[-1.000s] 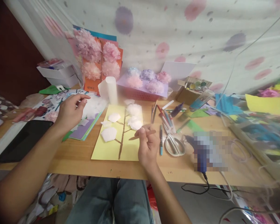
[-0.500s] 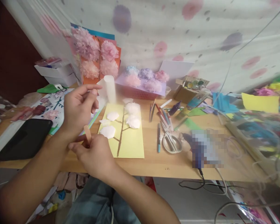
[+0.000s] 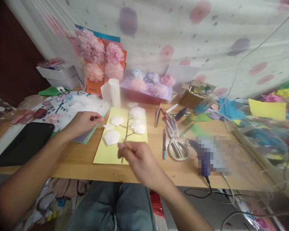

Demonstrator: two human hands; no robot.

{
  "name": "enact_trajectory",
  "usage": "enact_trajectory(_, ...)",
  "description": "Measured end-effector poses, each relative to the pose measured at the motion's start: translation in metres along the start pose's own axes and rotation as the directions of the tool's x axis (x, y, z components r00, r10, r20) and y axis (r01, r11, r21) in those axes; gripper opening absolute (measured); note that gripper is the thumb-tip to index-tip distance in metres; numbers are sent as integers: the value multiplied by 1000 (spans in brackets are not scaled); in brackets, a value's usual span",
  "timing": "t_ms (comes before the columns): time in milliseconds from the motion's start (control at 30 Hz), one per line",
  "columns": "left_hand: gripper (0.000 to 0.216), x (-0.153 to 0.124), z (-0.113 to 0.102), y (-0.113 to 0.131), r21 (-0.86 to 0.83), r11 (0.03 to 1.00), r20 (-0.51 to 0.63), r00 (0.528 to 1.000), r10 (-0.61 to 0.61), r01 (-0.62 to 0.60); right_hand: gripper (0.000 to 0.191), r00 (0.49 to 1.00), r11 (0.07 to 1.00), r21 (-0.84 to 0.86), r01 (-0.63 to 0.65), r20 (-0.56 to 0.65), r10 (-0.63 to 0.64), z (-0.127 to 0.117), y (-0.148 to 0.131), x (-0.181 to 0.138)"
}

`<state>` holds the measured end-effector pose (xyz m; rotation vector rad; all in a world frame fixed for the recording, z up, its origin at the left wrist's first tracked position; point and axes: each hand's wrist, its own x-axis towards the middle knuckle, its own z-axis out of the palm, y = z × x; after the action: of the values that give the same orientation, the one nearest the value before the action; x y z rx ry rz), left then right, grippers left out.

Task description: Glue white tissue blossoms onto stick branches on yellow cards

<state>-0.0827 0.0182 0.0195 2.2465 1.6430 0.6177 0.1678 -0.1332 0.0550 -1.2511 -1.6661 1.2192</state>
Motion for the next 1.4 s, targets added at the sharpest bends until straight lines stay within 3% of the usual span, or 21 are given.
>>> enact_trajectory(100,29,-5,10,9,-31,997,76,995,-65,67,46,987,988,138,-65,-139,84,-13,12,14)
enact_trajectory(300,17,-1,19,8,-75,992,70,992,-101,106,49,951,956,286,-62,-275,144,-14,33,18)
enact_trajectory(433,16,-1,14,0,-113,990,2,996,-88,87,47,881,982,185,49,-470,44,-17,45,15)
enact_trajectory(567,14,-1,1,2,-190,980,-80,993,-82,66,47,845,981,179,78,-533,30,-20,54,15)
enact_trajectory(700,15,0,3,31,-404,915,-97,995,-24,-17,38,773,966,158,207,-631,-62,-24,56,17)
enact_trajectory(833,9,6,31,76,-511,849,-73,991,110,-132,32,696,964,78,256,-706,-128,-32,58,22)
enact_trajectory(933,6,15,58,96,-504,848,-43,985,166,-165,30,723,972,70,226,-680,-119,-38,62,29)
enact_trajectory(1033,7,23,76,98,-470,868,-57,987,150,-159,29,752,985,-20,172,-643,-145,-43,66,37)
enact_trajectory(1167,8,27,84,89,-458,879,-71,991,112,-133,31,755,982,-166,95,-631,-180,-44,69,46)
enact_trajectory(1400,7,27,90,82,-455,886,-44,996,80,-91,30,744,969,-225,102,-630,-225,-37,72,50)
